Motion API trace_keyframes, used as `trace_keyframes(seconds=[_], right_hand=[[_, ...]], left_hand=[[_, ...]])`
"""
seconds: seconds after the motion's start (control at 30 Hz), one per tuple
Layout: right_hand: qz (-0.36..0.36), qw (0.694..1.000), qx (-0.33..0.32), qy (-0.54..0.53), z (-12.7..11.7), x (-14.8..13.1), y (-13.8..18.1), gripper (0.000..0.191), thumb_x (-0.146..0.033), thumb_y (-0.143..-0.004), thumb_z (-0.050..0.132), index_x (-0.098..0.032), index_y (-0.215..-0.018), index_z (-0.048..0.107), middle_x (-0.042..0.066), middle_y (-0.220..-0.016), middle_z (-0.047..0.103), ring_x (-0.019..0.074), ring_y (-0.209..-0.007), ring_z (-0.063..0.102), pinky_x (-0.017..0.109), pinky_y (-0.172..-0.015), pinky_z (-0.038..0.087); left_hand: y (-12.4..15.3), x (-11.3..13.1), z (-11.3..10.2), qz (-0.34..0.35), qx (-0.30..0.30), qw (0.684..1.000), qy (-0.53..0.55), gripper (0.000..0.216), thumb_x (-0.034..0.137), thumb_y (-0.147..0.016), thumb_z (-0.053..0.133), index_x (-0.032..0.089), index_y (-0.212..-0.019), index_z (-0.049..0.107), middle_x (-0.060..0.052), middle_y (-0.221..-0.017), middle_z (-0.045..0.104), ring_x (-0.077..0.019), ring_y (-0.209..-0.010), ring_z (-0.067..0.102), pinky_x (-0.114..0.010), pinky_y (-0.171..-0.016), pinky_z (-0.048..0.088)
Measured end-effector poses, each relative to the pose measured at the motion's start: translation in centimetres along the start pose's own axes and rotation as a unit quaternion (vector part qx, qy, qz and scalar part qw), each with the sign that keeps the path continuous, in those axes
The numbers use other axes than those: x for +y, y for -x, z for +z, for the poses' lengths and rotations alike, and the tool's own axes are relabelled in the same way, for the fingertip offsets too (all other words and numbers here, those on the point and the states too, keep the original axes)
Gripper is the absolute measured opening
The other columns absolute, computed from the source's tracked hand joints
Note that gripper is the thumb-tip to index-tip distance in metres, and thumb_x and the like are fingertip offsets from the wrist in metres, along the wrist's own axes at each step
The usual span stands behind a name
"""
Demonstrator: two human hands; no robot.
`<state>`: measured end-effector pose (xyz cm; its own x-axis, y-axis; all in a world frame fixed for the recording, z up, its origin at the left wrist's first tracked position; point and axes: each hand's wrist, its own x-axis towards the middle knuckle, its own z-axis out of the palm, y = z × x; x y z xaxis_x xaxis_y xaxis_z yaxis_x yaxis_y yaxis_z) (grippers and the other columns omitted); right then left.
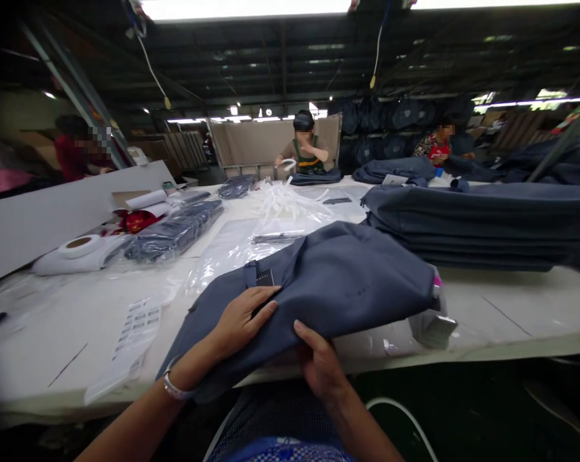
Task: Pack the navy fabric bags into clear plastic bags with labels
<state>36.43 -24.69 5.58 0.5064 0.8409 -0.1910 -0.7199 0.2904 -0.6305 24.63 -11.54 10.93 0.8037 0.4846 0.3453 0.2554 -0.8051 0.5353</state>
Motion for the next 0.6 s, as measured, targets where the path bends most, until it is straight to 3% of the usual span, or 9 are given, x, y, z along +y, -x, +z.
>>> trace_keyframes(seconds=[0.1,0.17,0.27,0.33,0.4,0.47,0.53,0.6], right_hand=[[-0.14,0.987,-0.005,0.075,2.7,-4.9,-0.2,0.064,-0.028,-0.064,0.086,-0.021,-0.124,0.065,0.004,-0.117,0.07,0.027,-0.114,0.062,0.047,-0.109,0.045],[-0.271,0.954,-0.01,0.131,4.8,-8.5,-0.4,0.066,-0.03,-0.061,0.088,-0.021,-0.123,0.065,0.005,-0.116,0.071,0.0269,-0.113,0.062,0.046,-0.106,0.046],[-0.411,0.88,-0.039,0.235,8.1,-12.9,-0.6,0.048,-0.034,-0.067,0.085,-0.019,-0.111,0.069,0.005,-0.105,0.072,0.0231,-0.099,0.068,0.04,-0.093,0.054],[-0.446,0.838,-0.061,0.308,10.0,-14.3,-0.9,0.032,-0.035,-0.073,0.082,-0.017,-0.097,0.071,0.003,-0.089,0.072,0.0195,-0.081,0.069,0.035,-0.078,0.058],[-0.448,0.797,-0.101,0.392,11.5,-14.4,-1.4,0.023,-0.035,-0.076,0.078,-0.016,-0.086,0.07,-0.001,-0.075,0.068,0.0172,-0.07,0.066,0.031,-0.069,0.058],[-0.43,0.74,-0.168,0.489,12.3,-13.0,-2.1,0.017,-0.031,-0.078,0.074,-0.016,-0.084,0.07,-0.003,-0.071,0.067,0.0184,-0.074,0.067,0.032,-0.074,0.058],[-0.401,0.683,-0.239,0.561,12.0,-10.6,-3.3,0.017,-0.023,-0.08,0.067,-0.017,-0.095,0.072,0.0,-0.084,0.071,0.0223,-0.092,0.068,0.036,-0.089,0.055],[-0.355,0.661,-0.297,0.591,10.7,-7.5,-4.7,0.037,-0.013,-0.079,0.059,-0.019,-0.113,0.069,0.003,-0.105,0.072,0.025,-0.11,0.063,0.04,-0.102,0.047]], left_hand=[[-1.0,3.8,-1.8,0.025,0.084,0.992,0.094,0.044,0.043,-0.097,0.047,0.024,-0.135,0.055,-0.006,-0.136,0.06,-0.022,-0.126,0.053,-0.04,-0.111,0.04],[-1.9,6.2,-1.9,0.042,0.15,0.971,0.183,0.046,0.041,-0.097,0.048,0.024,-0.139,0.051,-0.005,-0.142,0.055,-0.0221,-0.132,0.048,-0.04,-0.115,0.036],[-3.7,8.9,-0.8,0.057,0.211,0.913,0.343,0.049,0.038,-0.095,0.052,0.023,-0.142,0.047,-0.005,-0.148,0.048,-0.023,-0.137,0.042,-0.04,-0.119,0.029],[-4.9,9.8,0.1,0.065,0.211,0.858,0.465,0.049,0.034,-0.093,0.055,0.023,-0.141,0.047,-0.005,-0.147,0.049,-0.0238,-0.138,0.041,-0.04,-0.119,0.028],[-5.9,9.6,1.1,0.068,0.194,0.79,0.578,0.047,0.031,-0.091,0.057,0.022,-0.136,0.051,-0.004,-0.142,0.053,-0.0248,-0.136,0.044,-0.041,-0.118,0.031],[-6.1,8.5,2.3,0.04,0.19,0.73,0.656,0.043,0.031,-0.088,0.055,0.019,-0.129,0.057,-0.006,-0.134,0.06,-0.0255,-0.131,0.049,-0.043,-0.115,0.035],[-5.5,6.4,4.0,-0.041,0.212,0.695,0.686,0.04,0.034,-0.087,0.05,0.016,-0.12,0.061,-0.008,-0.125,0.065,-0.0245,-0.126,0.054,-0.042,-0.114,0.037],[-4.0,4.0,6.3,-0.144,0.239,0.679,0.679,0.04,0.036,-0.087,0.042,0.016,-0.114,0.063,-0.008,-0.117,0.069,-0.0222,-0.121,0.058,-0.04,-0.113,0.039]])
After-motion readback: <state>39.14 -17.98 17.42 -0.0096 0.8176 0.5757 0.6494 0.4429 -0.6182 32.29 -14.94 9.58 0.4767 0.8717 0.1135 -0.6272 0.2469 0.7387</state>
